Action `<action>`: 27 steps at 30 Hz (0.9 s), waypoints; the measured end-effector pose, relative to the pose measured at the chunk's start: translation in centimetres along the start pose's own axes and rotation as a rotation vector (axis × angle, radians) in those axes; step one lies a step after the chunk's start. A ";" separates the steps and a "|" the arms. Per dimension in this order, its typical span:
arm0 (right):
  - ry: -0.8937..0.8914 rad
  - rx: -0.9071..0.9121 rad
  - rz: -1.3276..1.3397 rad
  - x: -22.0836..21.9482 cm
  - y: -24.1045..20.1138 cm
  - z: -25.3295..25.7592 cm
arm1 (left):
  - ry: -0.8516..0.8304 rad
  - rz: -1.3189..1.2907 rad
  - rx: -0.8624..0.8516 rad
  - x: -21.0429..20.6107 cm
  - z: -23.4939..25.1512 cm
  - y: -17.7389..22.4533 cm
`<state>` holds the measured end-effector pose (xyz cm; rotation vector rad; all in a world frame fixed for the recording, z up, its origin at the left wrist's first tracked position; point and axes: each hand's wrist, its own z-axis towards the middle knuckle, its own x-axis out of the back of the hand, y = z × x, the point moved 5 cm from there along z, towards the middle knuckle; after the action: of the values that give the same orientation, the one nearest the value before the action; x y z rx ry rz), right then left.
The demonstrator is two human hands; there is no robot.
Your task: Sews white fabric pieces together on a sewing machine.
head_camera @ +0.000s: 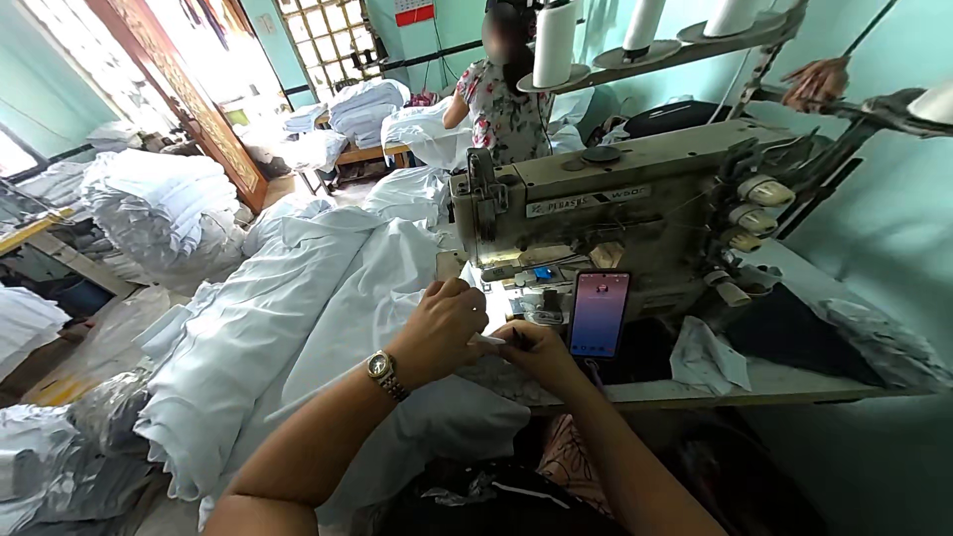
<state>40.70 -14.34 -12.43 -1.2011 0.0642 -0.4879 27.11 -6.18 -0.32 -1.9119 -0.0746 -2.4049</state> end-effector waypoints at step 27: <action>0.205 0.203 -0.498 -0.5 -0.1 1.1 | 0.063 0.105 -0.008 -6.7 2.1 -6.6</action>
<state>40.51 -13.21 -12.10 -0.9597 -0.1105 -1.0291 30.08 0.68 -6.32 -1.7941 0.0379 -2.3972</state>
